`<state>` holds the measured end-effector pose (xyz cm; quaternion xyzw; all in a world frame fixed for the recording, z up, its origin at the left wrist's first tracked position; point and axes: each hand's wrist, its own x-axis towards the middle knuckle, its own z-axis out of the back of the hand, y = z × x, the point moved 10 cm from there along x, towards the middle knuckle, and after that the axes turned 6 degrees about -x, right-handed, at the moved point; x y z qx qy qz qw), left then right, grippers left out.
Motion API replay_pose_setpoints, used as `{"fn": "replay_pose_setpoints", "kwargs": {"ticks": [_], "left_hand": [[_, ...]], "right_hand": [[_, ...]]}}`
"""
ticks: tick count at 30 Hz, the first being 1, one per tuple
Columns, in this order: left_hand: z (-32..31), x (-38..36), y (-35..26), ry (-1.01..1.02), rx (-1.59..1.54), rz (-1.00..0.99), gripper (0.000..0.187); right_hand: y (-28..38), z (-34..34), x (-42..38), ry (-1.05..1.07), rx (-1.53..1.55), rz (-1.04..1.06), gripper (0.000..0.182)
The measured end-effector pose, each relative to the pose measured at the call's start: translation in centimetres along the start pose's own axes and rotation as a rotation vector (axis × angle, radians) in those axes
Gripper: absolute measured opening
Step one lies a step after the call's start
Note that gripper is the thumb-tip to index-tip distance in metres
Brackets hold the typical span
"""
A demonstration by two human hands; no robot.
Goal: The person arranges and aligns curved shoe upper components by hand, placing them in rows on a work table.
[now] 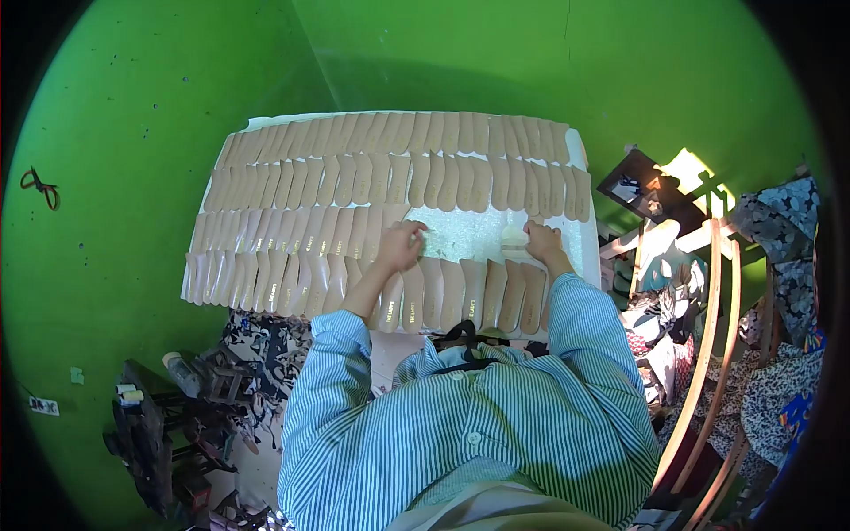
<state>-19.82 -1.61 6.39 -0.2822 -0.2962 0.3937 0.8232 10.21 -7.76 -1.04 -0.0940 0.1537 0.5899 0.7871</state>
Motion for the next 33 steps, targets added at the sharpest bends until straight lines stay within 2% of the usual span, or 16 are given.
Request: {"fn": "replay_pose_setpoints", "kwargs": {"ticks": [2,6,9,12,14,15,17,23,30,32,33], "left_hand": [[-2.4,0.1,-1.6,0.032,-0.135,-0.073,0.018],[-6.4,0.0,-2.5,0.148,-0.199,-0.026,0.023],[-7.7,0.3,-3.0,0.044,-0.355,0.048,0.016],[-9.5,0.5,-4.5,0.076,-0.44,0.036,0.018],[-10.4,0.5,-5.7,0.107,-0.452,0.012,0.019],[-10.6,0.5,-6.1,0.109,-0.423,0.019,0.02],[-10.8,0.4,-6.8,0.119,-0.392,0.021,0.022],[-12.9,0.2,-6.3,0.185,-0.451,0.065,0.023],[-14.4,0.4,-7.6,0.276,-0.562,0.059,0.024],[-15.0,0.5,-7.6,0.296,-0.606,0.044,0.023],[-16.2,0.4,-6.6,0.34,-0.688,0.149,0.023]], "right_hand": [[-0.2,0.3,0.3,-0.09,-0.067,0.029,0.022],[-0.7,0.6,-0.3,-0.073,0.008,0.036,0.021],[-0.3,0.9,-1.4,-0.067,0.09,0.045,0.029],[0.0,1.3,-1.6,-0.15,0.056,0.092,0.038],[-0.7,-0.4,-0.9,-0.007,0.148,0.049,0.043],[-0.7,-0.5,-1.1,-0.006,0.149,0.045,0.043],[-0.6,0.5,-1.6,-0.114,0.067,0.049,0.042],[-0.7,-0.7,-1.0,-0.07,0.025,-0.019,0.033],[-0.3,-0.1,-1.8,-0.11,0.008,0.016,0.026],[-0.4,1.0,-2.4,-0.096,0.218,0.015,0.026],[-0.2,2.0,-2.9,-0.098,0.219,0.012,0.026]]}}
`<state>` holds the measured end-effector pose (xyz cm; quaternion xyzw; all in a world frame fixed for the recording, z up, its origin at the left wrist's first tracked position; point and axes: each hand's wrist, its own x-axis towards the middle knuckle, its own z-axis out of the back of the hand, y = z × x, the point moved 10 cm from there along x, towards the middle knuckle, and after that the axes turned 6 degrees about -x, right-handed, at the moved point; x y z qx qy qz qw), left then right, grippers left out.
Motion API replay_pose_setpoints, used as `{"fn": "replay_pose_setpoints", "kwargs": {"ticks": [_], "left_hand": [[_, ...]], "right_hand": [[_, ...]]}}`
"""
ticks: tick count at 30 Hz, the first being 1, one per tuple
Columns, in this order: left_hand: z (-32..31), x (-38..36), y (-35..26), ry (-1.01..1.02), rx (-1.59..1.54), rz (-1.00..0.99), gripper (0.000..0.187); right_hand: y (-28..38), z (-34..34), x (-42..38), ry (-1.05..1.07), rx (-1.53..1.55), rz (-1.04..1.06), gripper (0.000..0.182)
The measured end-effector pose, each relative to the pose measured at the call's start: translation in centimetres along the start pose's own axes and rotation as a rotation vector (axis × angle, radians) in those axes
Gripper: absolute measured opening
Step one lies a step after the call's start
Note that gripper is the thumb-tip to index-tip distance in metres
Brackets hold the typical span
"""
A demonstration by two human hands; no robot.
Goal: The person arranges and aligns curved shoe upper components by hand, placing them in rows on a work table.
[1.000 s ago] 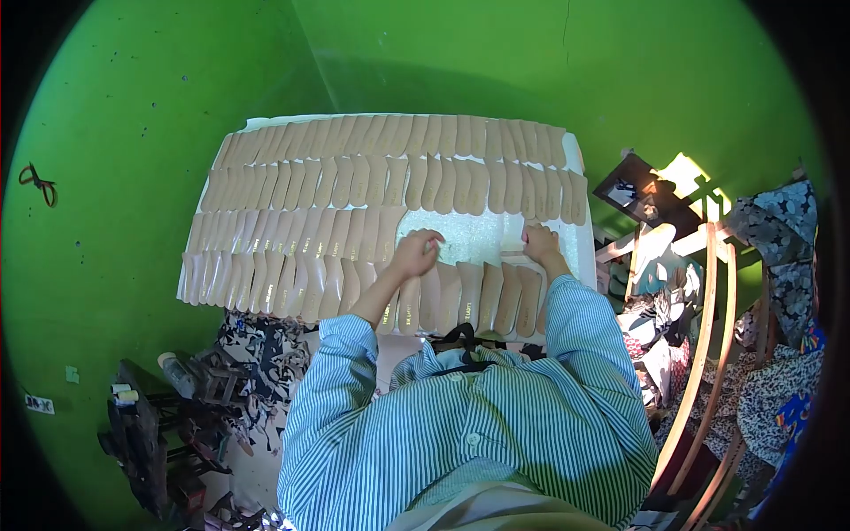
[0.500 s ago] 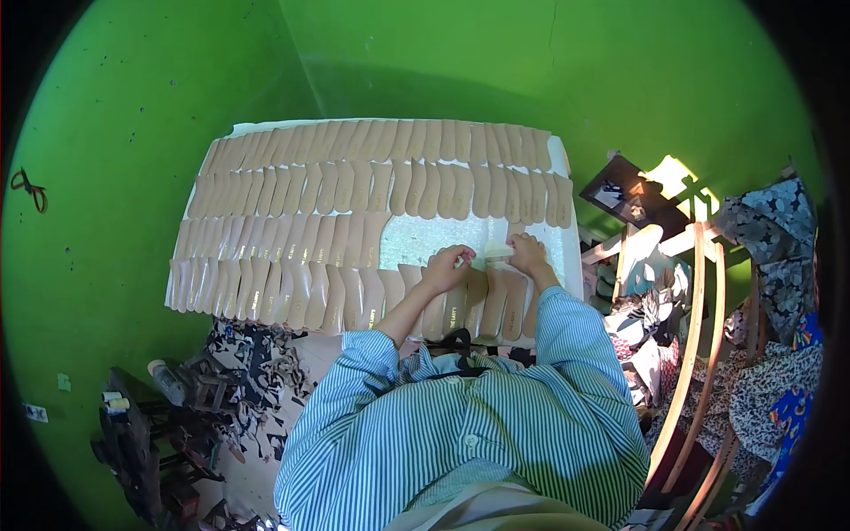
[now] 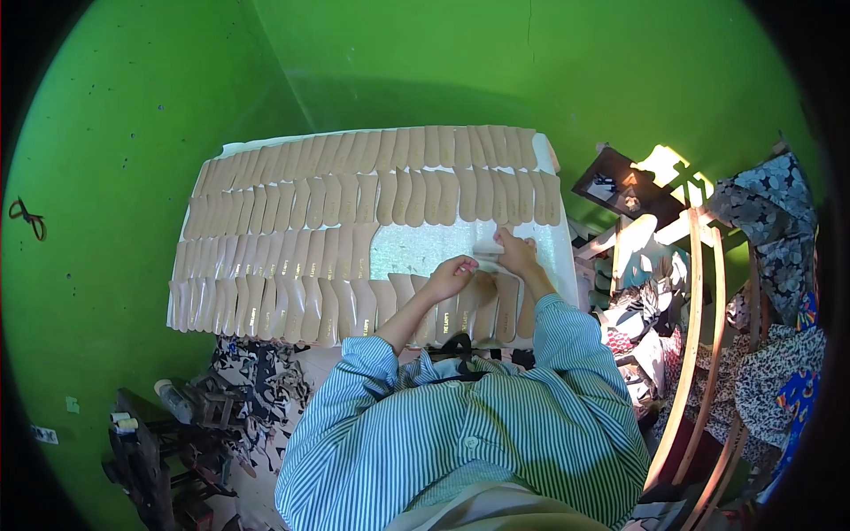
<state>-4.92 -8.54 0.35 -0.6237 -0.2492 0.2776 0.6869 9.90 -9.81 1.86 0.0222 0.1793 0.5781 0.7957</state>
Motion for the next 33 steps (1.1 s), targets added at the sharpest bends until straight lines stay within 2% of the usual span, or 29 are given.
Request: {"fn": "replay_pose_setpoints", "kwargs": {"ticks": [1,2,3,4,5,6,7,8,10,12,13,16,18,19,21,23,25,27,31,33], "left_hand": [[-0.4,0.1,0.8,0.016,-0.097,0.098,0.024],[-0.2,0.4,0.7,0.021,-0.097,0.099,0.024],[-0.4,0.1,1.5,0.045,-0.379,0.305,0.026],[-1.1,-0.5,2.6,0.068,-0.66,0.512,0.029],[-0.8,-0.8,2.2,0.071,-0.657,0.513,0.029],[-1.1,-0.9,1.4,0.104,-0.892,0.488,0.032],[-1.4,-0.9,0.7,0.136,-1.125,0.458,0.035],[-1.2,-1.0,0.7,0.133,-1.122,0.455,0.035],[1.1,-1.1,1.3,-0.062,-1.044,0.372,0.03],[2.7,-1.5,1.4,-0.144,-0.952,0.342,0.026],[3.7,-1.9,1.4,-0.216,-0.861,0.318,0.022],[5.4,-2.3,1.8,-0.315,-0.729,0.262,0.017],[5.9,-2.5,1.9,-0.34,-0.684,0.234,0.017],[6.0,-2.4,1.7,-0.346,-0.668,0.223,0.018],[6.2,-2.5,1.4,-0.353,-0.643,0.208,0.019],[6.6,-2.7,1.4,-0.37,-0.517,0.22,0.021],[6.8,-3.3,0.4,-0.42,-0.536,0.182,0.021],[7.5,-3.7,0.0,-0.473,-0.564,0.148,0.02],[8.1,-4.6,1.1,-0.457,-0.576,0.18,0.02],[8.4,-4.9,1.4,-0.433,-0.596,0.173,0.018]], "right_hand": [[1.3,1.8,-0.6,-0.08,0.107,0.077,0.025],[2.5,3.5,-1.4,-0.16,0.215,0.154,0.024],[3.2,4.2,-2.0,-0.161,0.217,0.149,0.024],[5.2,5.2,-2.8,-0.207,0.202,0.279,0.021],[7.1,6.1,-3.7,-0.254,0.185,0.41,0.019],[7.8,6.1,-4.2,-0.256,0.186,0.41,0.019],[9.4,6.8,-5.7,-0.356,0.171,0.528,0.017],[10.8,7.2,-7.3,-0.456,0.156,0.647,0.015],[11.6,6.2,-7.9,-0.466,0.128,0.675,0.017],[12.0,6.4,-8.7,-0.602,0.204,0.708,0.018],[12.0,6.0,-8.7,-0.596,0.208,0.715,0.018],[11.4,4.6,-7.6,-0.526,0.279,0.681,0.02],[9.2,3.2,-4.9,-0.377,0.741,0.47,0.015],[9.4,2.8,-4.4,-0.372,0.746,0.467,0.015],[8.3,0.8,-2.3,-0.278,0.973,0.272,0.017],[8.9,-0.3,-1.4,-0.226,1.007,0.287,0.018],[9.8,-0.3,-1.1,-0.173,1.033,0.307,0.02],[10.7,-1.6,-1.0,-0.061,0.923,0.31,0.013],[11.2,-3.8,0.2,-0.04,0.975,0.315,0.013],[11.3,-4.4,0.8,-0.047,1.017,0.304,0.019]]}}
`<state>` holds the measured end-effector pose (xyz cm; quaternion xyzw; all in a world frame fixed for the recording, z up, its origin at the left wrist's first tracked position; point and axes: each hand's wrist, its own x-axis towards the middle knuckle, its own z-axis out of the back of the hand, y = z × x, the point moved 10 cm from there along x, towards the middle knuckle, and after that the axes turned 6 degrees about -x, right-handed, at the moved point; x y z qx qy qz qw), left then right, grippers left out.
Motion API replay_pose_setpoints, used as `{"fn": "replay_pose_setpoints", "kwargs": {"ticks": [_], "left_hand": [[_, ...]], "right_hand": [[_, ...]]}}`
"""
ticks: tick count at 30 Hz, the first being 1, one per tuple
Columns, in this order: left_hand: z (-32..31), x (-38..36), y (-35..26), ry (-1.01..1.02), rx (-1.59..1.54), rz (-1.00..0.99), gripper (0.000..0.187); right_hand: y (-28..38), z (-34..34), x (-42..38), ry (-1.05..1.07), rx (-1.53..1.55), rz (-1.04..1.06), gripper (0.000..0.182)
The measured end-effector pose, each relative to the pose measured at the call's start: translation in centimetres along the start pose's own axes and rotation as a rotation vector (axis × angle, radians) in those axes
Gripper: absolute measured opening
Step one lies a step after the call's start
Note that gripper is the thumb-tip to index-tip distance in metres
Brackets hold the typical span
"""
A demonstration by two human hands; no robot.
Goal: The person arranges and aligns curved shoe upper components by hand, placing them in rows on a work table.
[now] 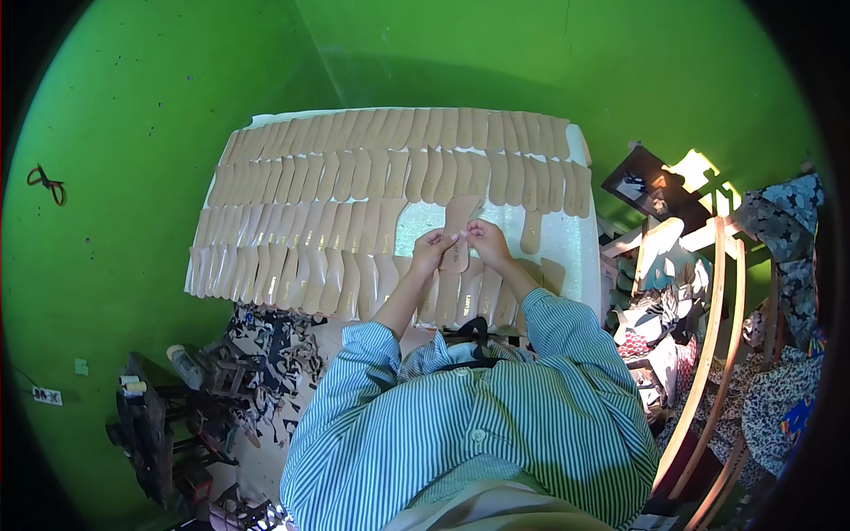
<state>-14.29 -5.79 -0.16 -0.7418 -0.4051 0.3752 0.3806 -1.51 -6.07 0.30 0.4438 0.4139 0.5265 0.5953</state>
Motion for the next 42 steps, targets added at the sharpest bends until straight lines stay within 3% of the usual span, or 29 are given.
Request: {"fn": "replay_pose_setpoints", "kwargs": {"ticks": [4,6,9,13,20,33,42], "left_hand": [[1.3,0.3,-0.4,-0.023,-0.112,-0.006,0.017],[2.6,0.4,-0.7,-0.091,-0.23,-0.037,0.016],[5.3,0.4,-1.7,-0.175,-0.219,-0.122,0.013],[10.0,-0.6,-2.8,-0.419,-0.068,-0.091,0.011],[14.4,-1.8,-5.1,-0.575,-0.09,-0.213,0.013],[16.8,-3.6,-4.0,-0.624,-0.242,-0.179,0.014],[16.7,-3.8,-3.9,-0.61,-0.258,-0.146,0.015]], "right_hand": [[0.7,-1.3,1.1,0.021,0.016,-0.01,0.019],[1.1,-1.4,1.6,-0.039,-0.008,-0.003,0.011],[0.4,-1.8,2.7,-0.057,0.027,-0.045,0.011],[0.3,-2.8,4.4,-0.09,0.028,-0.055,0.013],[-0.6,-6.3,7.9,-0.051,-0.071,-0.13,0.015],[-3.6,-10.2,7.2,0.17,-0.207,-0.35,0.012],[-3.4,-10.4,7.6,0.17,-0.355,-0.249,0.017]]}}
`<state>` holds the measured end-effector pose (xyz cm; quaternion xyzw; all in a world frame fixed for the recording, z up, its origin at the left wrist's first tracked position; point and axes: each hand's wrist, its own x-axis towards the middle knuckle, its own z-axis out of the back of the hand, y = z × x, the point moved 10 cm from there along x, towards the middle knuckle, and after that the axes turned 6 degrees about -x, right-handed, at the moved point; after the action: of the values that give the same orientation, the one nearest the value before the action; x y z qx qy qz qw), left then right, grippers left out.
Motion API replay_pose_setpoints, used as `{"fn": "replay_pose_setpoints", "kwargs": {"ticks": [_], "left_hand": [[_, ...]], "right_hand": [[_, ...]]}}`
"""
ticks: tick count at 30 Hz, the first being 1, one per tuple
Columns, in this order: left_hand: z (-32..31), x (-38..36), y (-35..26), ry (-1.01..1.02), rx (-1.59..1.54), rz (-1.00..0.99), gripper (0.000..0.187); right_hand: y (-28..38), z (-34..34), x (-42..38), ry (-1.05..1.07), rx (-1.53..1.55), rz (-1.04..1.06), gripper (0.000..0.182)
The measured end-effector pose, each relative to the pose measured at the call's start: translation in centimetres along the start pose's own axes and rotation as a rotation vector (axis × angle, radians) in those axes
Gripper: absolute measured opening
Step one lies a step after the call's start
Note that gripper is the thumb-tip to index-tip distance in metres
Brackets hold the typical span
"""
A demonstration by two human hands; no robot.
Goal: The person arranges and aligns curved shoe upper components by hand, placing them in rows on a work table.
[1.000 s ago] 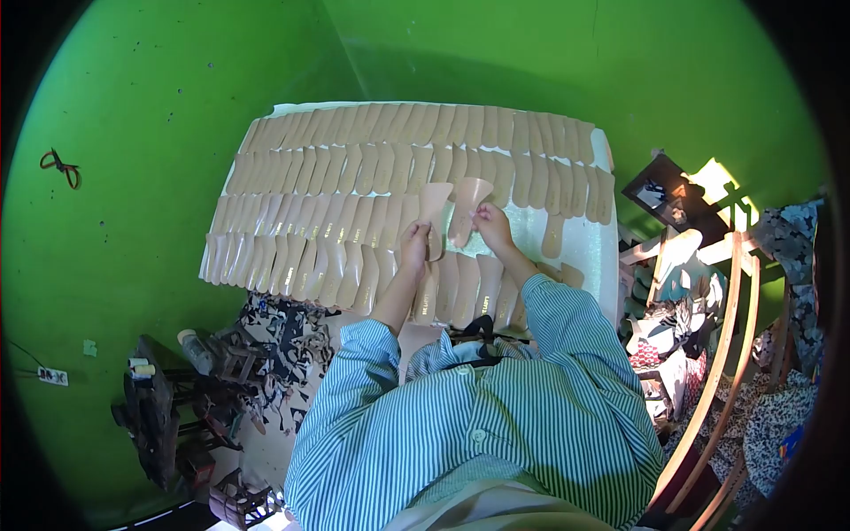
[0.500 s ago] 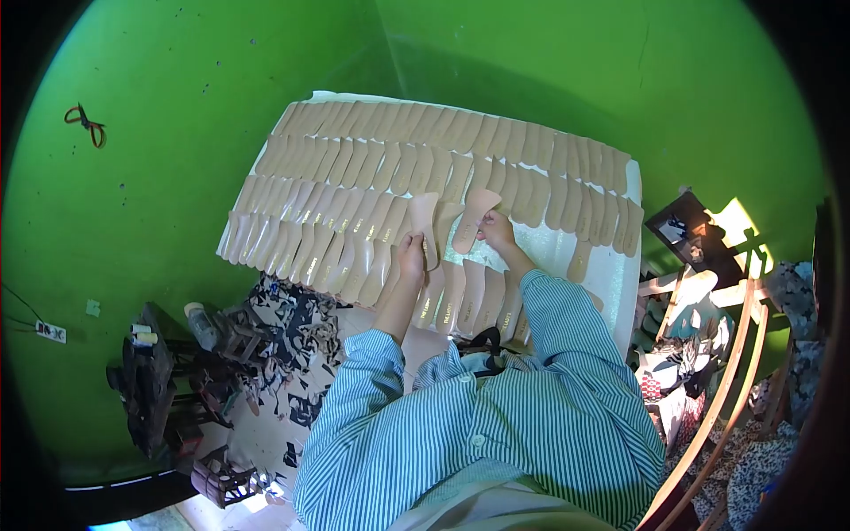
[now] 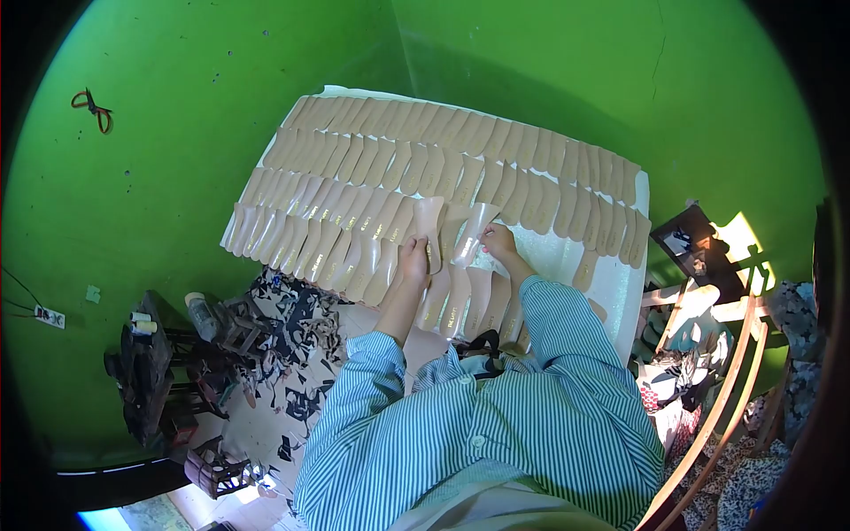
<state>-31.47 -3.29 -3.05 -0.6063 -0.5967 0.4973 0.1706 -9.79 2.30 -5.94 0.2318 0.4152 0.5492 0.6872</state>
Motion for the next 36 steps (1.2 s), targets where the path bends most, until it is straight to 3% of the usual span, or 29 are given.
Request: {"fn": "replay_pose_setpoints", "kwargs": {"ticks": [7,10,12,19,24,28,31,33,36], "left_hand": [[0.0,0.8,0.7,0.043,0.022,-0.004,0.016],[-0.2,0.7,0.7,0.041,0.02,0.001,0.016],[-0.1,0.7,0.8,0.035,0.007,0.002,0.016],[0.2,1.5,1.5,0.057,0.024,-0.001,0.016],[-0.1,1.7,1.8,0.069,0.074,-0.04,0.015],[-2.6,0.1,1.0,0.095,0.194,-0.018,0.016],[-4.2,0.5,2.3,0.177,0.277,-0.001,0.018],[-5.5,0.8,3.8,0.259,0.304,0.017,0.02],[-7.8,0.1,4.7,0.328,0.4,0.05,0.022]], "right_hand": [[-0.8,-0.6,1.2,-0.036,-0.068,0.043,0.019],[0.5,0.0,1.5,-0.126,-0.092,0.172,0.014],[-0.5,-0.1,2.0,-0.076,0.072,0.055,0.017],[-1.5,-1.2,1.9,0.04,0.097,-0.092,0.012],[0.5,-0.4,0.5,-0.048,-0.242,0.034,0.022],[2.5,2.2,-1.9,-0.204,-0.355,-0.007,0.029],[1.8,2.3,-1.7,-0.189,-0.204,0.013,0.031],[2.4,0.7,-1.8,0.021,0.216,0.135,0.031],[1.9,1.3,-2.6,0.009,0.274,0.183,0.023]]}}
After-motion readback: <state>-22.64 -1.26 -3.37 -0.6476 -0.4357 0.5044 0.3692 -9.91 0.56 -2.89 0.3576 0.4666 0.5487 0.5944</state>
